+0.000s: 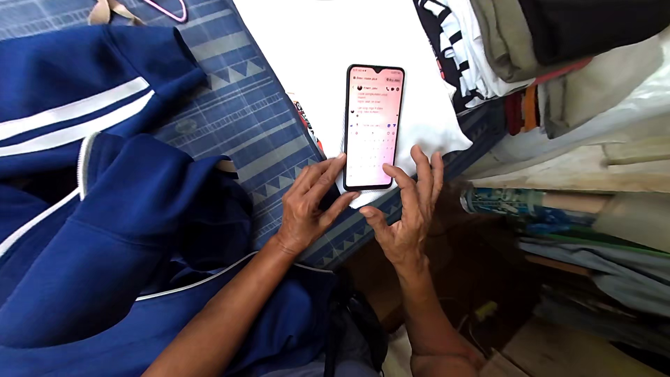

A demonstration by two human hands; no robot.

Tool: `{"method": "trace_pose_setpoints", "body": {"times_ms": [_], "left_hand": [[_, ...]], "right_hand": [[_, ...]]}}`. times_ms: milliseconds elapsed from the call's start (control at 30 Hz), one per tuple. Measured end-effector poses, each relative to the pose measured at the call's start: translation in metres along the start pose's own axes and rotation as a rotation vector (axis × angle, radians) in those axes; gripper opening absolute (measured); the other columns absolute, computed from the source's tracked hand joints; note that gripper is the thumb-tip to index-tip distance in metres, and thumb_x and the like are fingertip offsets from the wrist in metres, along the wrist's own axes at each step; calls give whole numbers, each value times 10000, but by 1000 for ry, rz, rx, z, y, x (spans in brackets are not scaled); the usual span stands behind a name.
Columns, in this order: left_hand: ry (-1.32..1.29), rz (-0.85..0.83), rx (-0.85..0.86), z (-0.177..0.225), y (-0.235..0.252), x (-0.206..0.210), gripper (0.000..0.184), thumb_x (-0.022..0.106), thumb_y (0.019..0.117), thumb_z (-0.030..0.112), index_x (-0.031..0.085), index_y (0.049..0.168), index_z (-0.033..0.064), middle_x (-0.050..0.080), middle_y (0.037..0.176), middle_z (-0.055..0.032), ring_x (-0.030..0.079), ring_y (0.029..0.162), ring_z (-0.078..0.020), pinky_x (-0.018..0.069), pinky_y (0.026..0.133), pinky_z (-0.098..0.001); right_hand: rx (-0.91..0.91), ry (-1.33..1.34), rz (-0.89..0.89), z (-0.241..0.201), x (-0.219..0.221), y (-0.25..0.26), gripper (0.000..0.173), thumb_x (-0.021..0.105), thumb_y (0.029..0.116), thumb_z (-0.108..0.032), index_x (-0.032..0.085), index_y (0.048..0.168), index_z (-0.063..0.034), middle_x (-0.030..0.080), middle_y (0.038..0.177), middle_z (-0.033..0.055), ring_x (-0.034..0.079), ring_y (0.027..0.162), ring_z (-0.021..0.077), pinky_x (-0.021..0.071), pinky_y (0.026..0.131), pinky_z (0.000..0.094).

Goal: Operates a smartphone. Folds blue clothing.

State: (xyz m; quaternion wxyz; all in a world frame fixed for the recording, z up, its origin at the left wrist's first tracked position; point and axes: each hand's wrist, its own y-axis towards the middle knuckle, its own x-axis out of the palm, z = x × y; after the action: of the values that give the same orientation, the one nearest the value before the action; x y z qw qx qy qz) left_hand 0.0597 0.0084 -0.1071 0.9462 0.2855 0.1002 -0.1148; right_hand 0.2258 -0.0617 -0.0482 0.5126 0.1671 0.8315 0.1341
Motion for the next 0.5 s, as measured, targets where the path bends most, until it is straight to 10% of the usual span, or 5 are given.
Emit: {"method": "trace_pose_setpoints", "body": {"times_ms": [500], "left_hand": [[-13,1,5,0,0,0,495,764,917,194,638,1302,-92,678,1222,-229,673,1101,-245,545,970,-321]], "right_hand": [[-18,-22,-30,-4,3,21,757,492,944,-722,625,1366,-108,369,1595,247,193,1535,459,158,1245,595]]}}
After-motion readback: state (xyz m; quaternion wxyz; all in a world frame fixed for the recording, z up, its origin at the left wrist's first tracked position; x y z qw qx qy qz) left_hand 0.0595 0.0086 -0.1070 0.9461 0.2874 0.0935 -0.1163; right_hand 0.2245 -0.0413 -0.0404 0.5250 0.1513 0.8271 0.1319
